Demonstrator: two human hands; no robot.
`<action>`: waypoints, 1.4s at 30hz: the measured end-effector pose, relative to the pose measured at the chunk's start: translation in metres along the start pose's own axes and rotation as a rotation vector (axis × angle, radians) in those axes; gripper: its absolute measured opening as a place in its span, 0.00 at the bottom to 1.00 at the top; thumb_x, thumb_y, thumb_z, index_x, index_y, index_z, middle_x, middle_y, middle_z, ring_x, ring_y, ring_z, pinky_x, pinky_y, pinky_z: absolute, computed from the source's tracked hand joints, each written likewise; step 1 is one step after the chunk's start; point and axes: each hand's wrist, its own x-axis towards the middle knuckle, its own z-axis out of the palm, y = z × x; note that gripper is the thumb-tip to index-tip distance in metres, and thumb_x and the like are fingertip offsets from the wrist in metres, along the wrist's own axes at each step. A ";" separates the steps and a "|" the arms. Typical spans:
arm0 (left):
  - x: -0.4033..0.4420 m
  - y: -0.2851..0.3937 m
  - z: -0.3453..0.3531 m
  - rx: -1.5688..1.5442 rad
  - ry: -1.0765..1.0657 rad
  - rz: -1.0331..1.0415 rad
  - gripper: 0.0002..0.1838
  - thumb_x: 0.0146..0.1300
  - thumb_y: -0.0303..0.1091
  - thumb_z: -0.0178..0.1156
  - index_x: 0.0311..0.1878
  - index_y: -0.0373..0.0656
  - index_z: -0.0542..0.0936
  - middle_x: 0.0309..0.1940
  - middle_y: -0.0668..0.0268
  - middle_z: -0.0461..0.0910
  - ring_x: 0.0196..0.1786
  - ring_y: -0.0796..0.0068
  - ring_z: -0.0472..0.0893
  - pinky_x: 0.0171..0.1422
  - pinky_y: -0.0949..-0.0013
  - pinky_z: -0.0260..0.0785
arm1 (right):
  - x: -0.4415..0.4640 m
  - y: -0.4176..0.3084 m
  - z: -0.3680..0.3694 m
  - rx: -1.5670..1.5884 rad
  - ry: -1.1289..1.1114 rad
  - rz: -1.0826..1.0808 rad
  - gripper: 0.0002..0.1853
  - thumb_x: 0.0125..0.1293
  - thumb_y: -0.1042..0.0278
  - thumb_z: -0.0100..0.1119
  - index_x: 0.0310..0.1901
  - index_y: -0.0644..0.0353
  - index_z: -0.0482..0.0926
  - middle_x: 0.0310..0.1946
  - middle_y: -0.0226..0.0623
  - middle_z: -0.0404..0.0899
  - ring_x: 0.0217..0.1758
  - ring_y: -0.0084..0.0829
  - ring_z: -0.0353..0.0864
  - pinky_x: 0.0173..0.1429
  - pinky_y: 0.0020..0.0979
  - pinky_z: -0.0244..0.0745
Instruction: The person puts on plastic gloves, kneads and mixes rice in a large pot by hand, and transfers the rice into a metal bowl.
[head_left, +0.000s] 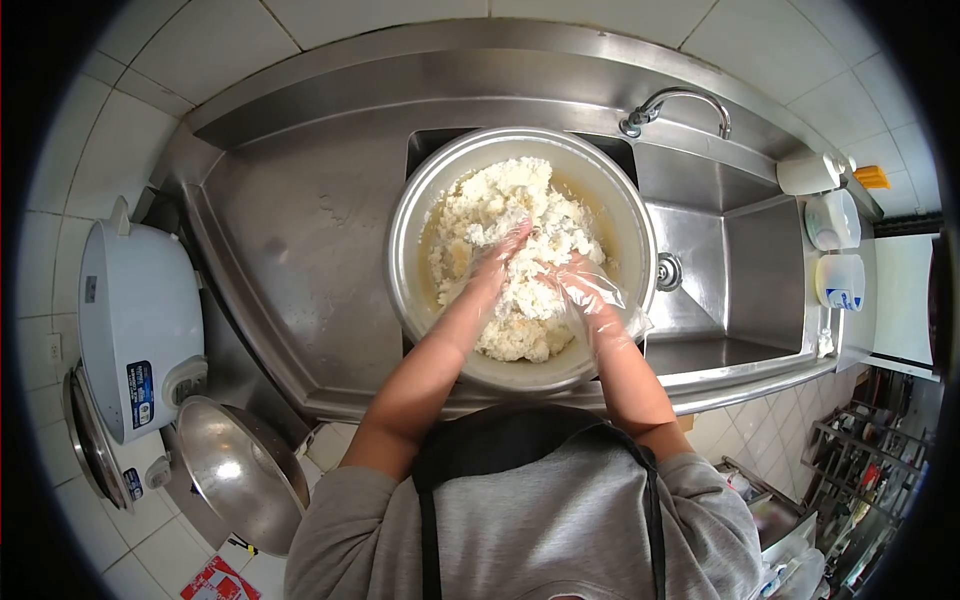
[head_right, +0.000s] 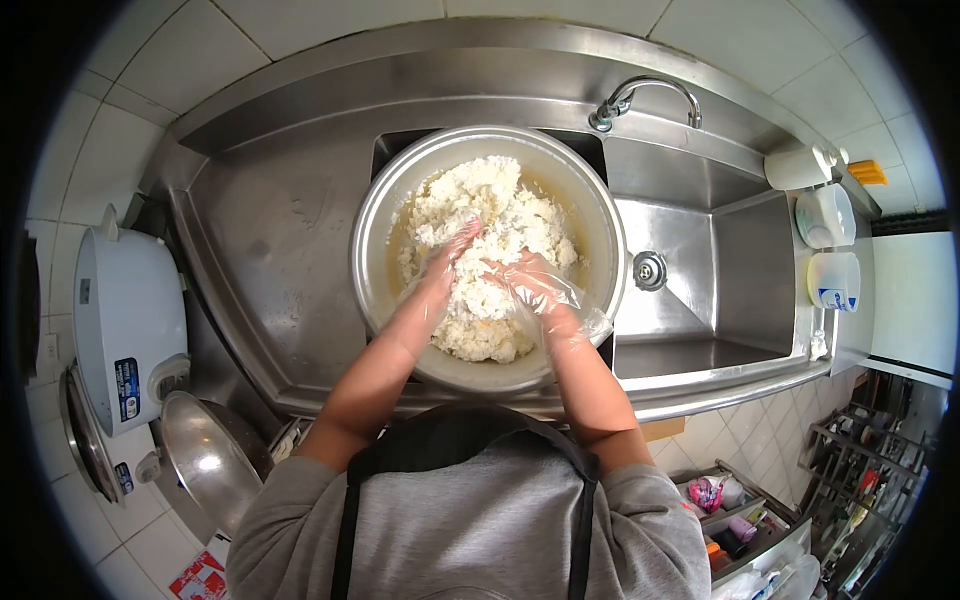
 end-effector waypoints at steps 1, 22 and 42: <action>0.012 -0.015 -0.006 -0.084 -0.015 0.034 0.23 0.61 0.39 0.53 0.58 0.39 0.72 0.59 0.65 0.71 0.61 0.72 0.69 0.66 0.69 0.59 | -0.001 -0.001 0.000 -0.163 -0.091 -0.049 0.24 0.70 0.67 0.39 0.63 0.68 0.52 0.62 0.53 0.58 0.64 0.49 0.62 0.64 0.46 0.64; 0.035 -0.054 -0.027 0.827 0.145 0.593 0.22 0.62 0.28 0.46 0.60 0.39 0.63 0.52 0.52 0.72 0.51 0.61 0.74 0.56 0.64 0.65 | 0.036 0.008 0.002 -1.451 0.149 -0.563 0.19 0.61 0.56 0.53 0.26 0.68 0.77 0.26 0.56 0.74 0.26 0.50 0.70 0.34 0.40 0.67; 0.061 -0.066 -0.092 0.624 0.063 -0.067 0.38 0.59 0.50 0.53 0.67 0.36 0.55 0.66 0.52 0.54 0.66 0.60 0.56 0.69 0.62 0.50 | 0.100 0.029 -0.142 -1.436 0.336 0.212 0.47 0.46 0.30 0.59 0.63 0.54 0.63 0.60 0.51 0.65 0.66 0.42 0.61 0.69 0.35 0.54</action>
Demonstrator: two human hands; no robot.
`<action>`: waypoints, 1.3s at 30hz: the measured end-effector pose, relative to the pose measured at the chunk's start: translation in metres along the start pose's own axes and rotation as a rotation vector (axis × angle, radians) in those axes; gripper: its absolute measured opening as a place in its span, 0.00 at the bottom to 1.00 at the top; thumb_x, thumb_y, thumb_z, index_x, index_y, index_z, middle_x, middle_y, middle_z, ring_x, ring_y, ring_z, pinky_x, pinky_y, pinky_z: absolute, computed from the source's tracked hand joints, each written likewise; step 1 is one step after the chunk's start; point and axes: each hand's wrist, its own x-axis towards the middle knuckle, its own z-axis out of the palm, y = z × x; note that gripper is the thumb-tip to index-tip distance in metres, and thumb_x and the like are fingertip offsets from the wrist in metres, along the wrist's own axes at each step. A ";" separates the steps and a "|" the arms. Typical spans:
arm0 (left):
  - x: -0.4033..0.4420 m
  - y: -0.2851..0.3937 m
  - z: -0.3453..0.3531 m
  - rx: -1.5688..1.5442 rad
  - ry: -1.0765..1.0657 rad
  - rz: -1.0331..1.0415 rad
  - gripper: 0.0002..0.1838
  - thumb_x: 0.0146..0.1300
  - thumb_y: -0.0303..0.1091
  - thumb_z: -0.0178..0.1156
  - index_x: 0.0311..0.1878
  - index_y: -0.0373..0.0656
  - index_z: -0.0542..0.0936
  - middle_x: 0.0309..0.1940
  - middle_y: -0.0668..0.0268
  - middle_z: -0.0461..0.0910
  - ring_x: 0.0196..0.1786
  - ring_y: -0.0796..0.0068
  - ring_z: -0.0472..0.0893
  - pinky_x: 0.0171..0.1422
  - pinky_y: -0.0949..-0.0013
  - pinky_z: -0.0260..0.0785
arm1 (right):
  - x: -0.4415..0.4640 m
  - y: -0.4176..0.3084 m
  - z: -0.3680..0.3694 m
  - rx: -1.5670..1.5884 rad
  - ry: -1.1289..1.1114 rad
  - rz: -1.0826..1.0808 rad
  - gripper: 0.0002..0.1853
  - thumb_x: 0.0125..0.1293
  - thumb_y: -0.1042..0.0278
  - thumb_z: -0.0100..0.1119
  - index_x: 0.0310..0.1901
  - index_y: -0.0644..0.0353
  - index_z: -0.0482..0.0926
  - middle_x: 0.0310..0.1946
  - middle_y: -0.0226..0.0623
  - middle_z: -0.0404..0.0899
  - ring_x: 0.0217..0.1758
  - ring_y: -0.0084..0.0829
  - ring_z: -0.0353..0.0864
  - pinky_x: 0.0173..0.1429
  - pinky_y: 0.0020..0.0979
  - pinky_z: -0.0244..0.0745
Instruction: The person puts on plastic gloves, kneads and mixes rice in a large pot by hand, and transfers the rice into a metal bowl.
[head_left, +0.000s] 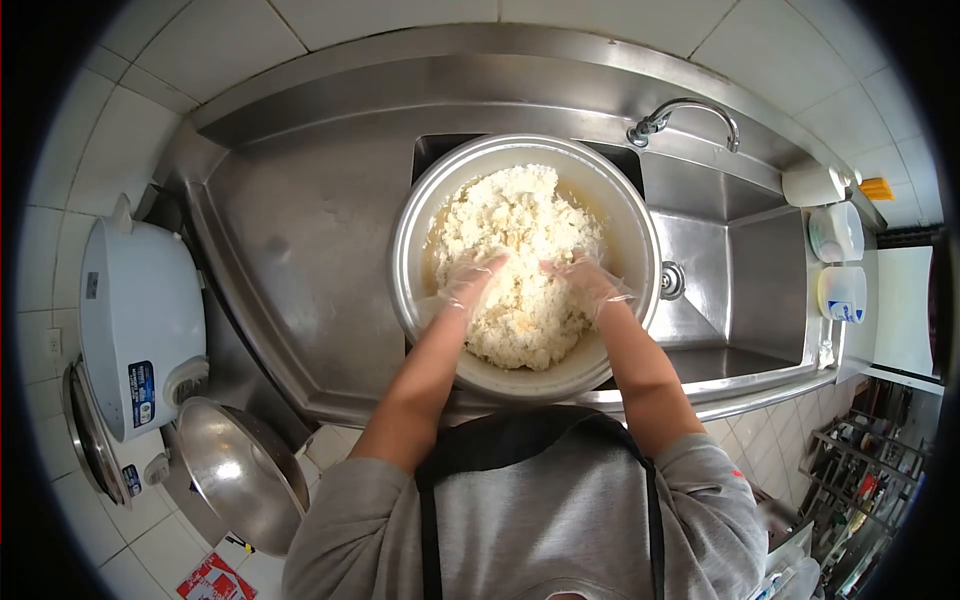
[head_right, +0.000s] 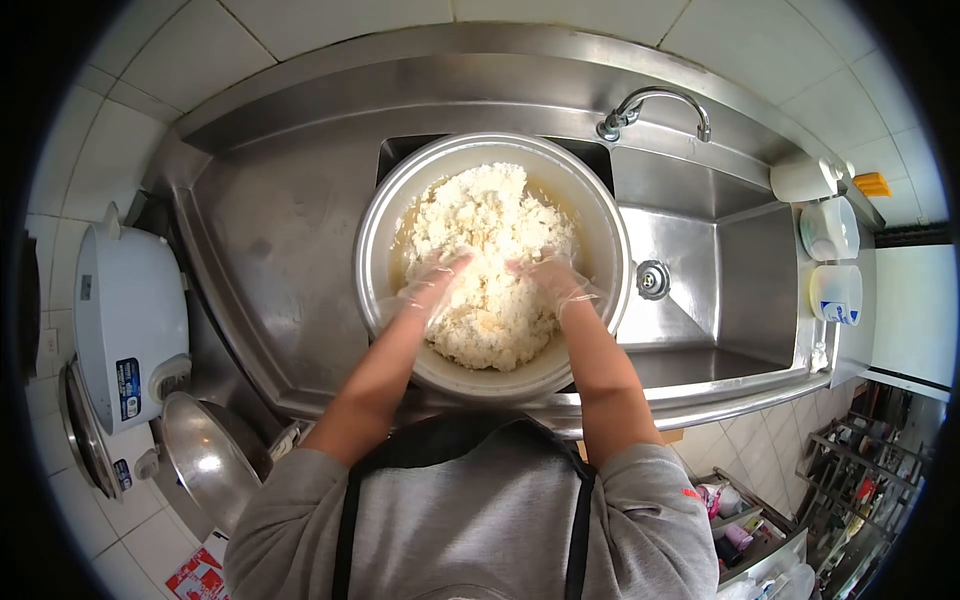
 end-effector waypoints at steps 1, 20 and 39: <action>0.024 -0.033 0.000 -0.228 -0.144 0.124 0.38 0.61 0.51 0.50 0.67 0.36 0.53 0.68 0.52 0.51 0.68 0.61 0.53 0.71 0.61 0.47 | -0.006 -0.013 0.005 0.015 -0.081 -0.014 0.49 0.46 0.29 0.58 0.64 0.54 0.62 0.61 0.50 0.63 0.67 0.42 0.59 0.70 0.34 0.52; -0.008 0.010 0.044 -0.923 -0.285 -0.106 0.29 0.64 0.53 0.49 0.61 0.43 0.68 0.55 0.61 0.73 0.54 0.67 0.75 0.53 0.65 0.72 | -0.091 -0.112 0.025 0.033 0.128 -0.464 0.33 0.40 0.59 0.71 0.51 0.50 0.68 0.52 0.59 0.65 0.55 0.52 0.68 0.58 0.37 0.68; -0.021 0.024 0.034 -0.930 -0.022 -0.109 0.21 0.65 0.44 0.51 0.55 0.40 0.70 0.49 0.60 0.75 0.50 0.66 0.76 0.54 0.66 0.71 | -0.095 -0.115 0.026 -0.108 0.092 -0.549 0.25 0.65 0.46 0.45 0.49 0.61 0.74 0.40 0.47 0.79 0.41 0.38 0.77 0.50 0.35 0.69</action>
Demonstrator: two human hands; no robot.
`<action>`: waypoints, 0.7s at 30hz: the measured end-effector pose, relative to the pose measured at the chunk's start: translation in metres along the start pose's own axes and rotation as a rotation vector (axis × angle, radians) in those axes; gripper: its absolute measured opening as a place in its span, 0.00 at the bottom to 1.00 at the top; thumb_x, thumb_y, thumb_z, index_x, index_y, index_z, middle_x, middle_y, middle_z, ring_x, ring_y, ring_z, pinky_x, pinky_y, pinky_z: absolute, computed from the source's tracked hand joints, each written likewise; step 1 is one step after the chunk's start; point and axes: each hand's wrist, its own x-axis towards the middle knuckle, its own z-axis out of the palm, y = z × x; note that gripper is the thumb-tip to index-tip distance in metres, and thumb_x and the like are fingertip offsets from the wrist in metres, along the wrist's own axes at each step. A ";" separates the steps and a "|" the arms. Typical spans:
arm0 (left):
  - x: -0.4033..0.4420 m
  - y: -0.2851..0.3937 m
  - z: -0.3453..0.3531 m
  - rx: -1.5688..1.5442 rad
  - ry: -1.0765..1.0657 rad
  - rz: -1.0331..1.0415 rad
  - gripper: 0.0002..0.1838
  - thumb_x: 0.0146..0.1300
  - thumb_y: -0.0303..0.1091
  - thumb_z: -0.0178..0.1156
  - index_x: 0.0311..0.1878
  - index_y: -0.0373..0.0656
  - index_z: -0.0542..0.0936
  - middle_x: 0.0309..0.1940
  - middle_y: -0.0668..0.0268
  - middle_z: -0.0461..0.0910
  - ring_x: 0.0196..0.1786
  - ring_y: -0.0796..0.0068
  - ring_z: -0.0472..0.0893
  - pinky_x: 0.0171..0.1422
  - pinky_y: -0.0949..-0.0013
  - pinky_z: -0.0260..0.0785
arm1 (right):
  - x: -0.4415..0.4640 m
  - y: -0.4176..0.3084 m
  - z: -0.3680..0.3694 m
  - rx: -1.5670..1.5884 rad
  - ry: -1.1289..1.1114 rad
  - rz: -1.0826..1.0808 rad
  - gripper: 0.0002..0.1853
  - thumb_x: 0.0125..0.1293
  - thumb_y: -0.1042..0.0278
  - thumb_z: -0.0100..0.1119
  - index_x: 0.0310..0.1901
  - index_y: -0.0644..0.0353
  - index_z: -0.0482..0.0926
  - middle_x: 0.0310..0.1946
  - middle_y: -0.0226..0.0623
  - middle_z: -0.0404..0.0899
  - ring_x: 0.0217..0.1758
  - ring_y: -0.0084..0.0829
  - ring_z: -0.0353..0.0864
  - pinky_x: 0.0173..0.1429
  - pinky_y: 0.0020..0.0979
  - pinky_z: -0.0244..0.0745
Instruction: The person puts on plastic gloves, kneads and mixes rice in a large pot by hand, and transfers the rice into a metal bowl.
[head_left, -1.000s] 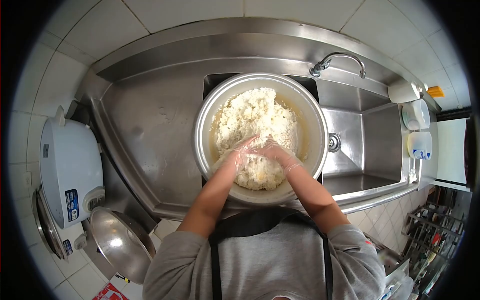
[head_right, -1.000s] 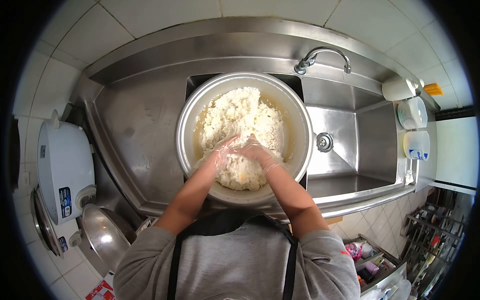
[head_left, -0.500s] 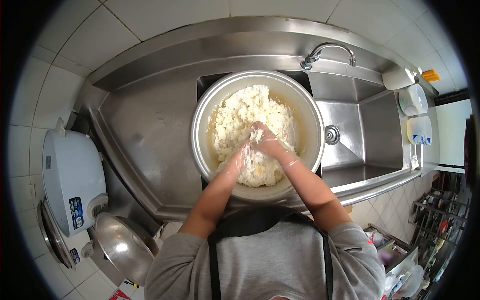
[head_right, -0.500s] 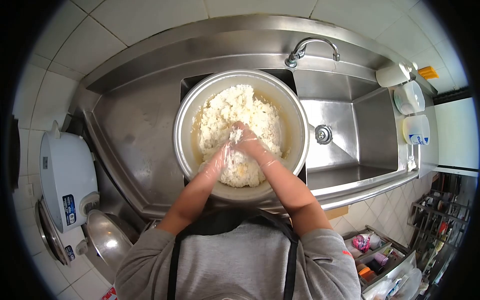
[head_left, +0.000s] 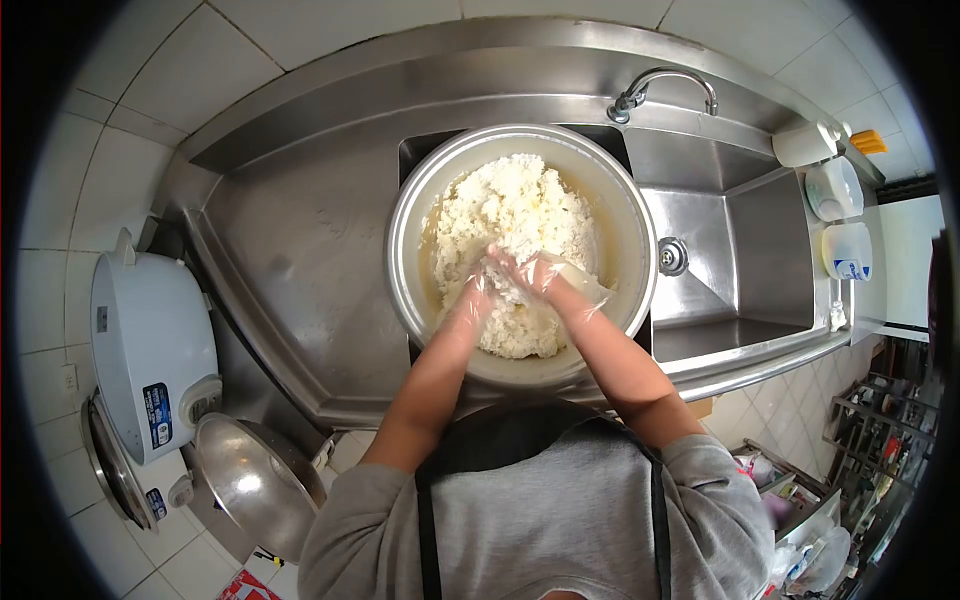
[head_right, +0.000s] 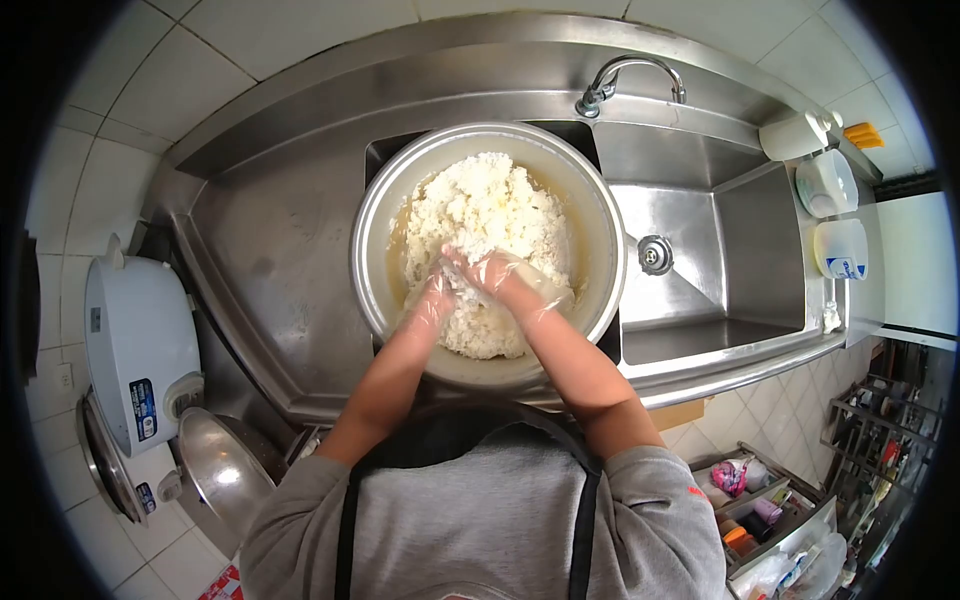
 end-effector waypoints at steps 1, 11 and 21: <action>-0.011 0.008 0.009 0.083 0.058 0.034 0.20 0.64 0.41 0.52 0.54 0.38 0.71 0.47 0.60 0.75 0.49 0.66 0.76 0.53 0.68 0.71 | -0.003 0.000 -0.001 0.164 0.030 0.019 0.26 0.65 0.44 0.44 0.48 0.62 0.75 0.39 0.47 0.79 0.39 0.38 0.77 0.48 0.35 0.70; -0.037 0.039 -0.007 1.300 -0.201 0.117 0.44 0.46 0.24 0.63 0.68 0.42 0.52 0.61 0.49 0.61 0.62 0.59 0.64 0.64 0.70 0.58 | -0.036 0.020 -0.059 0.006 -0.180 0.182 0.24 0.68 0.52 0.39 0.52 0.62 0.73 0.46 0.51 0.77 0.49 0.45 0.76 0.57 0.37 0.68; -0.030 -0.042 -0.021 1.773 0.028 0.053 0.76 0.26 0.70 0.70 0.70 0.36 0.36 0.66 0.46 0.55 0.68 0.49 0.56 0.74 0.63 0.43 | -0.049 0.054 0.006 -0.784 -0.930 0.160 0.42 0.57 0.37 0.50 0.66 0.56 0.57 0.64 0.48 0.60 0.67 0.45 0.58 0.68 0.36 0.54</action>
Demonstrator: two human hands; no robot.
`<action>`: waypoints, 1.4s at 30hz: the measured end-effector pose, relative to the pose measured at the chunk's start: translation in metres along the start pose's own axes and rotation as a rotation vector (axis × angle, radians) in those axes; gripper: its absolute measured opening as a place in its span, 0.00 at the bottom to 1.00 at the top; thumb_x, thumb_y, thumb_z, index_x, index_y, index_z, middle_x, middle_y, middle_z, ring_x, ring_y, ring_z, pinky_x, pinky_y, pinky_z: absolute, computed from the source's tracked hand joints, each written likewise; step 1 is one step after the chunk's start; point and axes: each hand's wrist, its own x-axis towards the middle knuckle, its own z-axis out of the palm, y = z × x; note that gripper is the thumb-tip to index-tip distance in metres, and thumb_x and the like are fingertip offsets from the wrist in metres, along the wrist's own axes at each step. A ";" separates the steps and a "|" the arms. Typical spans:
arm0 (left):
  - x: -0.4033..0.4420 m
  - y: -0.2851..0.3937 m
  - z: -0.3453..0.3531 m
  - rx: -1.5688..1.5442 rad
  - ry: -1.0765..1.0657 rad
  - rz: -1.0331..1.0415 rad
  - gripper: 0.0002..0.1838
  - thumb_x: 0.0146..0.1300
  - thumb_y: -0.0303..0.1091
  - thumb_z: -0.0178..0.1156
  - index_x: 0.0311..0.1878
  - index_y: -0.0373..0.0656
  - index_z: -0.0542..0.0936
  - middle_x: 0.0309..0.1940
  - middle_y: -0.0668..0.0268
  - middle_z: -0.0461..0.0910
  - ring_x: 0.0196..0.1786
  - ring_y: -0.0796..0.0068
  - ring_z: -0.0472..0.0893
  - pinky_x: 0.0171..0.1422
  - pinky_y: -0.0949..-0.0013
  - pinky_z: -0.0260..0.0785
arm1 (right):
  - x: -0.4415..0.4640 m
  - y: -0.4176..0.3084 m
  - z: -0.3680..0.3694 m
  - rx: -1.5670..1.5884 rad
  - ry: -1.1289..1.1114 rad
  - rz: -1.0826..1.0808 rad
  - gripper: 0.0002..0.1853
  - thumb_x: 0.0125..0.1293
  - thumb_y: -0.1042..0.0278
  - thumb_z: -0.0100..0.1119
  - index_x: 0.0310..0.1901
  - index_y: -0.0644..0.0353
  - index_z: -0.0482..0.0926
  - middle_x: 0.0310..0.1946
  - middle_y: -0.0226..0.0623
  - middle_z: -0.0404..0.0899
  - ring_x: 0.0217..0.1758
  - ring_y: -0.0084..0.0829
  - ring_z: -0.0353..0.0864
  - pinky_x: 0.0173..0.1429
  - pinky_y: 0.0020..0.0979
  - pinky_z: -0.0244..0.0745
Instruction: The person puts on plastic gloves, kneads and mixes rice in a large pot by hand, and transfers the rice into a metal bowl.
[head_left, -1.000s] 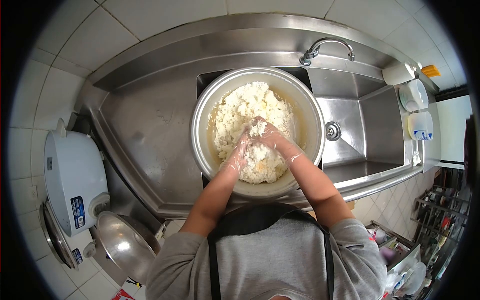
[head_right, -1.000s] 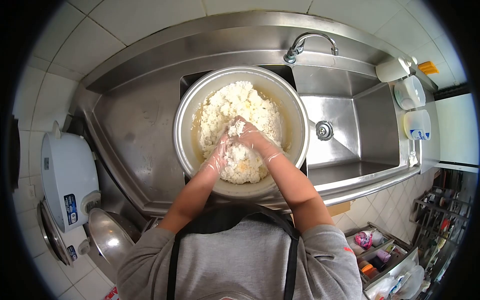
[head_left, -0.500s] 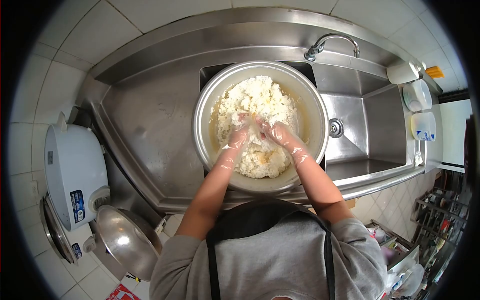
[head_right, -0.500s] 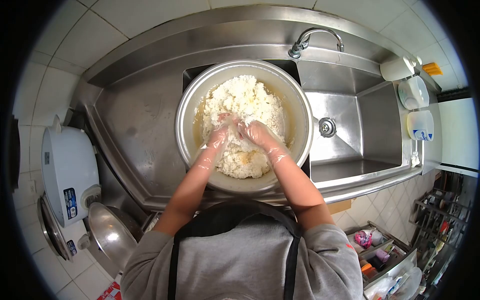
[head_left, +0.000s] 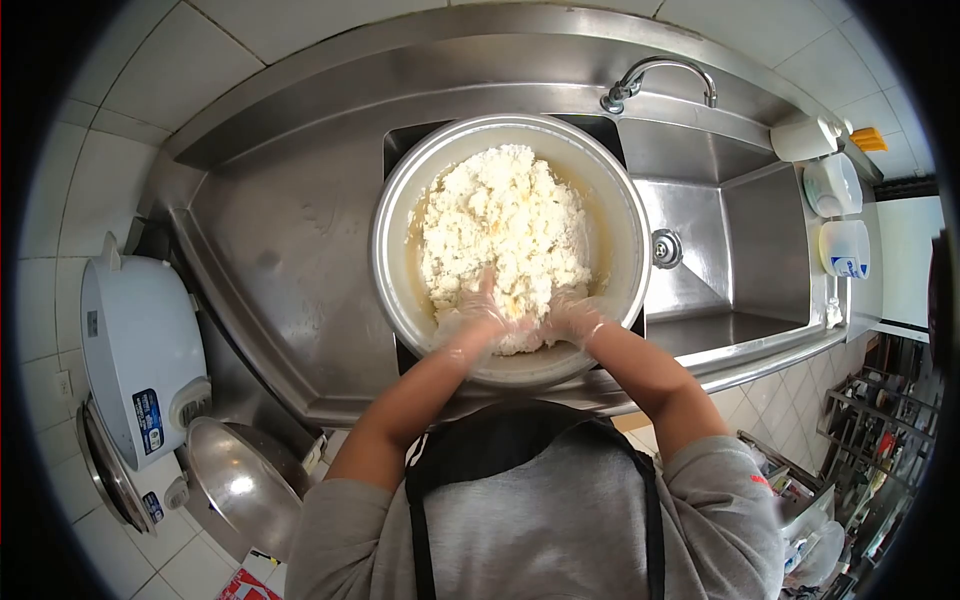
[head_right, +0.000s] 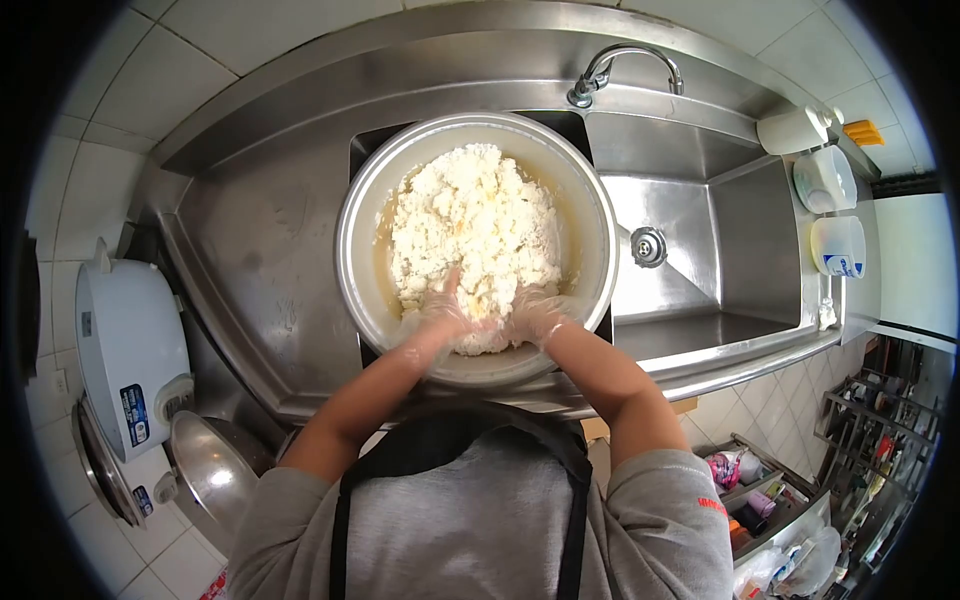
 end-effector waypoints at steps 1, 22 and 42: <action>-0.006 0.014 -0.015 0.104 0.033 0.000 0.65 0.38 0.67 0.66 0.69 0.35 0.44 0.66 0.47 0.56 0.66 0.56 0.61 0.72 0.64 0.49 | 0.016 0.000 0.007 0.025 0.025 0.002 0.42 0.56 0.36 0.51 0.66 0.57 0.57 0.64 0.48 0.59 0.67 0.45 0.57 0.69 0.36 0.54; 0.046 -0.003 -0.030 -1.388 -0.209 0.076 0.40 0.59 0.55 0.50 0.67 0.39 0.55 0.58 0.54 0.66 0.61 0.58 0.66 0.67 0.60 0.56 | 0.031 -0.019 -0.047 1.236 0.884 -0.371 0.26 0.60 0.61 0.57 0.59 0.56 0.66 0.54 0.33 0.72 0.60 0.31 0.66 0.69 0.30 0.53; 0.034 -0.015 -0.019 -2.003 -0.316 0.095 0.24 0.63 0.48 0.50 0.56 0.41 0.71 0.47 0.63 0.75 0.50 0.67 0.73 0.55 0.65 0.67 | -0.026 -0.056 -0.063 0.775 0.718 -0.096 0.35 0.63 0.37 0.42 0.29 0.71 0.78 0.28 0.60 0.76 0.36 0.52 0.76 0.45 0.42 0.71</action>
